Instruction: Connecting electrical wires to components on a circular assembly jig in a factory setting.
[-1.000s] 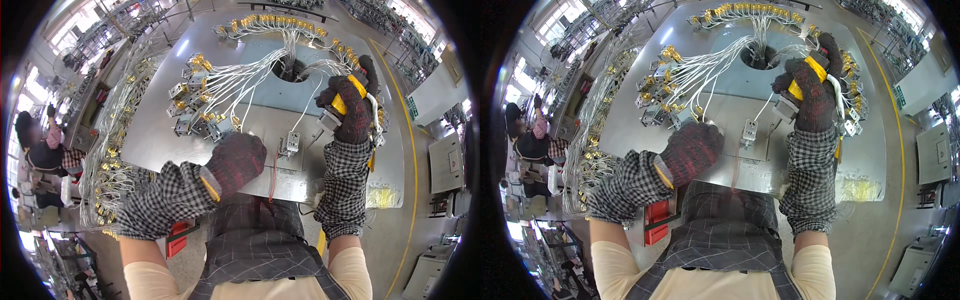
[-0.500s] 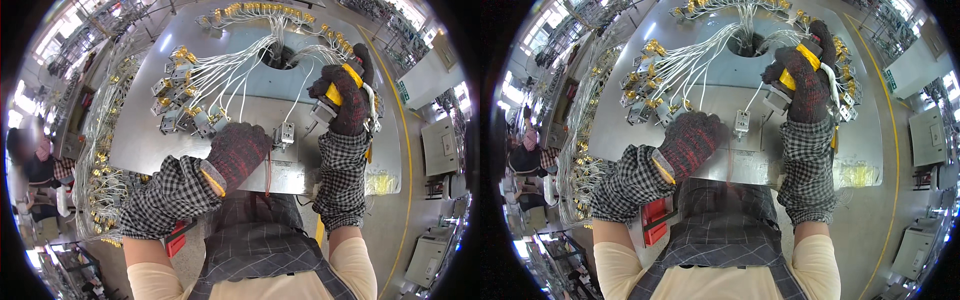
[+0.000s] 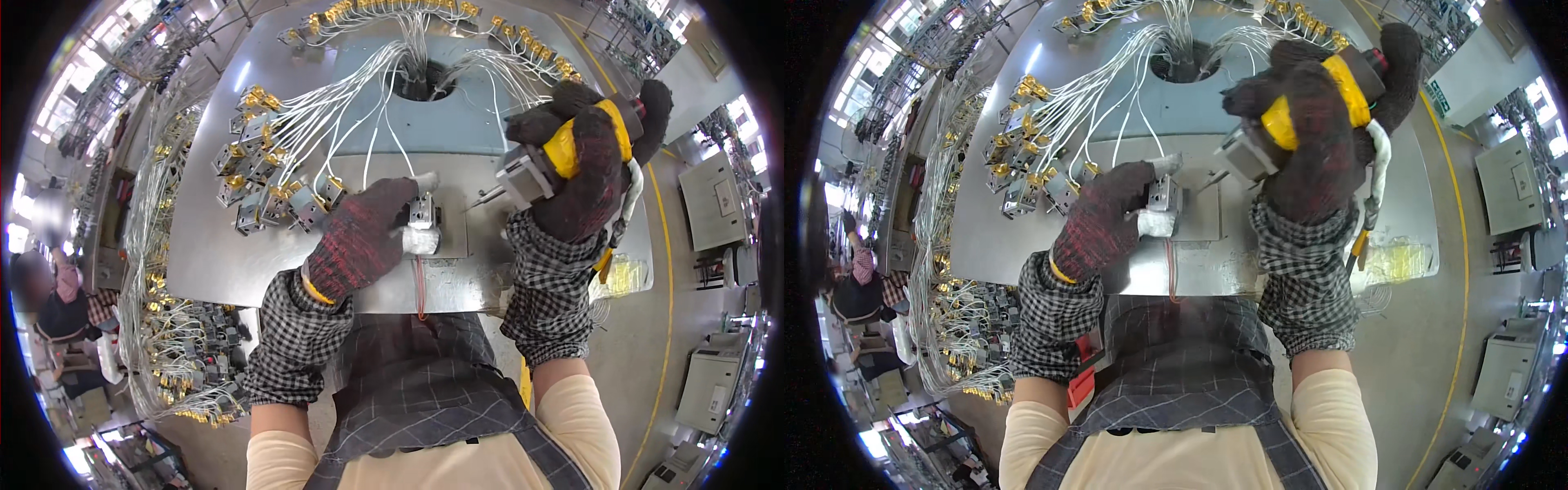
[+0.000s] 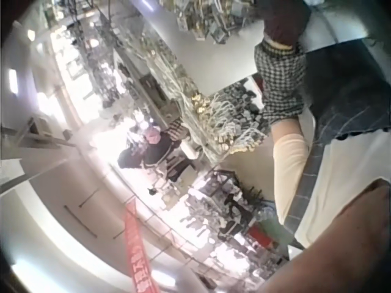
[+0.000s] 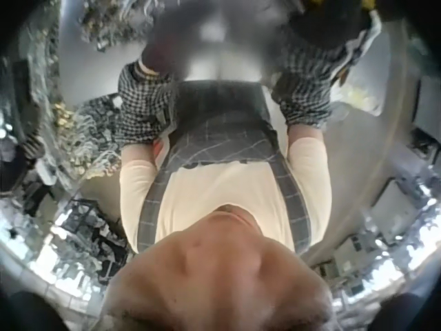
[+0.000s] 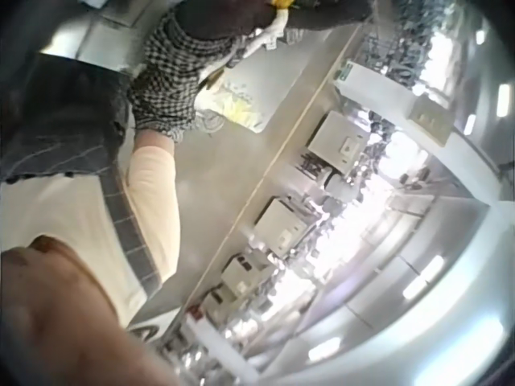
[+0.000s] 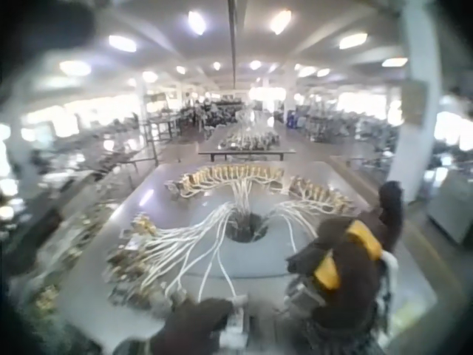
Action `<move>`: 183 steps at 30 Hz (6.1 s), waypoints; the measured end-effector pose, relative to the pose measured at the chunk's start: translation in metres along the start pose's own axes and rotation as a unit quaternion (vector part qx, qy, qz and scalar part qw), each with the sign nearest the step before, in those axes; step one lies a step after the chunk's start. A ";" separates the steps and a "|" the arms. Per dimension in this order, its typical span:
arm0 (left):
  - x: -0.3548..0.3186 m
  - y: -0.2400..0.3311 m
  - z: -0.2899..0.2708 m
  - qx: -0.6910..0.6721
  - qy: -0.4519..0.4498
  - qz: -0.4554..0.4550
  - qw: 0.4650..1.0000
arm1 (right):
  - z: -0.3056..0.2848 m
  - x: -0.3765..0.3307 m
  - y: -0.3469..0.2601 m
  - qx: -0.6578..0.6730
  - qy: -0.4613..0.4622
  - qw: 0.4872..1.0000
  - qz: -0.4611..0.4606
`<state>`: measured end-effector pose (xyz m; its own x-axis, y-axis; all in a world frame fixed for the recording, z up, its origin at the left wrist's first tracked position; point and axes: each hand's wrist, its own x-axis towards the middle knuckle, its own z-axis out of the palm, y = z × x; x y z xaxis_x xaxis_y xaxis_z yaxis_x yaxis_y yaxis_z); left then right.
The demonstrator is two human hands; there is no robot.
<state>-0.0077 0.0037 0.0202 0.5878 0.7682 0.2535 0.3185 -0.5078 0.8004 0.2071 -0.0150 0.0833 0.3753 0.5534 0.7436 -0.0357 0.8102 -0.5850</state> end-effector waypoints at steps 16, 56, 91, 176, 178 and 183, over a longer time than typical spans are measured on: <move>0.009 0.017 0.002 0.085 -0.030 0.006 0.996 | 0.015 -0.024 -0.012 -0.020 -0.005 1.000 0.013; -0.009 0.016 -0.015 0.175 0.042 0.042 0.983 | 0.018 -0.007 -0.003 -0.100 -0.052 0.994 -0.014; -0.006 0.017 -0.029 0.357 0.015 0.119 0.926 | 0.010 -0.032 -0.003 -0.225 0.009 0.973 0.047; 0.010 0.017 0.006 0.125 -0.011 0.001 0.992 | -0.022 -0.011 -0.013 0.229 -0.094 0.937 0.248; 0.010 0.017 0.005 0.100 -0.028 -0.030 0.994 | -0.026 -0.038 -0.002 0.146 0.074 0.963 0.212; 0.011 0.013 -0.023 0.337 -0.089 0.015 0.937 | -0.012 -0.046 0.005 -0.310 -0.002 0.951 -0.005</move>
<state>-0.0143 0.0152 0.0459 0.7006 0.7021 0.1278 0.6609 -0.7059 0.2549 0.2010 -0.0390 0.0422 0.3685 0.5476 0.7512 0.5215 0.5472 -0.6547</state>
